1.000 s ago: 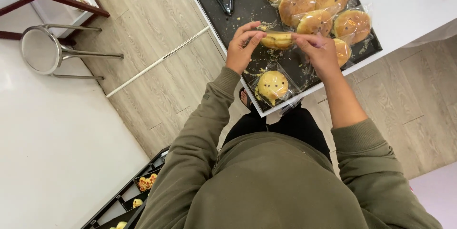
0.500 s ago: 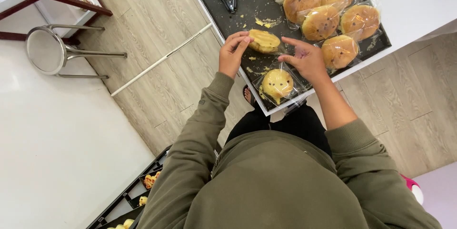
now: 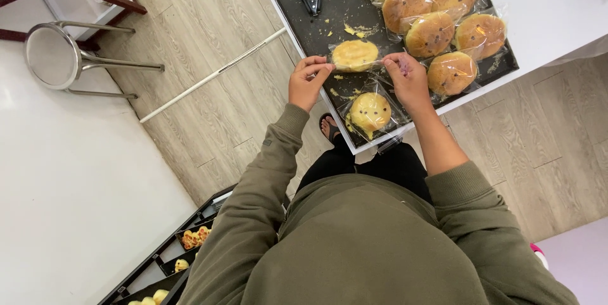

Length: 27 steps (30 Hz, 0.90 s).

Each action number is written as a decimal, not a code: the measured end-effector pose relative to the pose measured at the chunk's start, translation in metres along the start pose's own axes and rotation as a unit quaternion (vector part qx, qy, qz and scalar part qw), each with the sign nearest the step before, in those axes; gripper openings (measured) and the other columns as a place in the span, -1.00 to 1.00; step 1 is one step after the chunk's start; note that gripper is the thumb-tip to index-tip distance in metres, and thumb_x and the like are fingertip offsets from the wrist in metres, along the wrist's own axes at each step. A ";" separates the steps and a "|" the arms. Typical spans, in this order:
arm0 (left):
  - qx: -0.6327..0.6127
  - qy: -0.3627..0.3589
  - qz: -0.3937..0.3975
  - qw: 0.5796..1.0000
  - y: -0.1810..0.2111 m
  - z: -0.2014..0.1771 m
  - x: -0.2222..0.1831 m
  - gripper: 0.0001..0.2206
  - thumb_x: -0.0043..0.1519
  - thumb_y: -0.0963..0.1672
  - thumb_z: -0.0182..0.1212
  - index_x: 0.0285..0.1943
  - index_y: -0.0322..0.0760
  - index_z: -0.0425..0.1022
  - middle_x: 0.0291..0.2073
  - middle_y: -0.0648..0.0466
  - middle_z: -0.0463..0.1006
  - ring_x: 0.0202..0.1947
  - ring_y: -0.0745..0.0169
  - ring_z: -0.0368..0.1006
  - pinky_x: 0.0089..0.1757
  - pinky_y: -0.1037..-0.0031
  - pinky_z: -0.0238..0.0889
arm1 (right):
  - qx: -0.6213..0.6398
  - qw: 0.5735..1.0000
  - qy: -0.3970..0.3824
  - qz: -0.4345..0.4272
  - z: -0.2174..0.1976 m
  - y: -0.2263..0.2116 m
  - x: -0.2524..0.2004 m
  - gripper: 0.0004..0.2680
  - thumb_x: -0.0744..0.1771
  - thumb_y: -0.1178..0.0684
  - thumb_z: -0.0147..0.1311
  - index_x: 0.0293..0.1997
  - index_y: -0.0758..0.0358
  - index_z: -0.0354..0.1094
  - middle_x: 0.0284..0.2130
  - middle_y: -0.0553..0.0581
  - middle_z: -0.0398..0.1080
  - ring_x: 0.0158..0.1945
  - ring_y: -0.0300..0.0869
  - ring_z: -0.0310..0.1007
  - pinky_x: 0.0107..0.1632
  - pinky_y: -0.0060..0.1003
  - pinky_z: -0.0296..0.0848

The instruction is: The person places round buns into individual plastic bags by hand and then arranges the bags on a black tray.

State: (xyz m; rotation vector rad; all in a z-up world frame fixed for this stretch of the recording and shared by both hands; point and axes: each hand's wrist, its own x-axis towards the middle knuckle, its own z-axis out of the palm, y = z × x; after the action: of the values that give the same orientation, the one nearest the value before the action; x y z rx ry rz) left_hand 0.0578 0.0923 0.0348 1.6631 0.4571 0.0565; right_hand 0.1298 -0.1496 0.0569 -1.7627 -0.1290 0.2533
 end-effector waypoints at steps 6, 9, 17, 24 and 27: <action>0.006 0.017 -0.066 0.998 0.002 0.002 -0.003 -0.85 0.27 -0.05 0.35 -0.08 -0.07 0.74 -0.02 0.13 0.54 -0.04 0.34 0.49 -0.04 0.44 0.38 | -0.013 0.993 0.071 0.098 0.017 -0.018 -0.003 -0.92 0.35 0.12 0.07 -0.23 0.15 0.51 -0.66 -0.12 0.18 -0.52 -0.45 0.05 -0.43 -0.50 0.04; 0.039 0.032 -0.101 0.994 -0.015 0.003 0.003 -0.82 0.17 -0.02 0.44 -0.15 -0.08 0.74 -0.09 0.12 0.57 -0.10 0.31 0.53 -0.06 0.44 0.42 | -0.044 0.991 0.055 0.117 0.017 0.006 -0.003 -0.91 0.33 0.10 0.04 -0.28 0.12 0.51 -0.71 -0.09 0.15 -0.55 -0.41 0.10 -0.42 -0.47 0.11; -0.005 0.044 -0.143 0.989 0.000 -0.005 -0.005 -0.85 0.20 -0.05 0.37 -0.18 -0.13 0.74 -0.09 0.10 0.59 -0.07 0.30 0.48 -0.06 0.40 0.39 | -0.124 0.991 -0.007 0.051 0.019 0.032 -0.005 -0.83 0.38 -0.05 0.30 -0.24 0.20 0.46 -0.57 0.11 0.30 -0.43 -0.15 0.31 -0.31 -0.21 0.30; -0.066 0.068 -0.160 0.983 0.002 0.001 -0.009 -0.90 0.13 -0.13 0.38 -0.25 -0.14 0.78 -0.23 0.09 0.66 -0.08 0.23 0.52 -0.03 0.39 0.46 | -0.166 0.982 -0.026 0.085 0.021 0.017 -0.003 -0.81 0.46 -0.14 0.06 -0.27 0.01 0.34 -0.37 -0.13 0.33 -0.28 -0.29 0.25 -0.19 -0.32 0.21; -0.046 0.084 -0.185 0.978 0.000 0.001 -0.009 -0.90 0.09 -0.11 0.43 -0.29 -0.16 0.77 -0.27 0.08 0.66 -0.17 0.21 0.54 -0.08 0.36 0.49 | -0.168 0.975 -0.015 0.146 0.025 0.005 -0.002 -0.83 0.43 -0.11 0.11 -0.33 -0.02 0.38 -0.35 -0.13 0.42 -0.26 -0.32 0.33 -0.17 -0.32 0.28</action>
State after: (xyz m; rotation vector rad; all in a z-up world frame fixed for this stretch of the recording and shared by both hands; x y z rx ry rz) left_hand 0.0498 0.0879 0.0367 1.4657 0.8728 -0.0569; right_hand 0.1219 -0.1276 0.0480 -2.1145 0.0728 0.4946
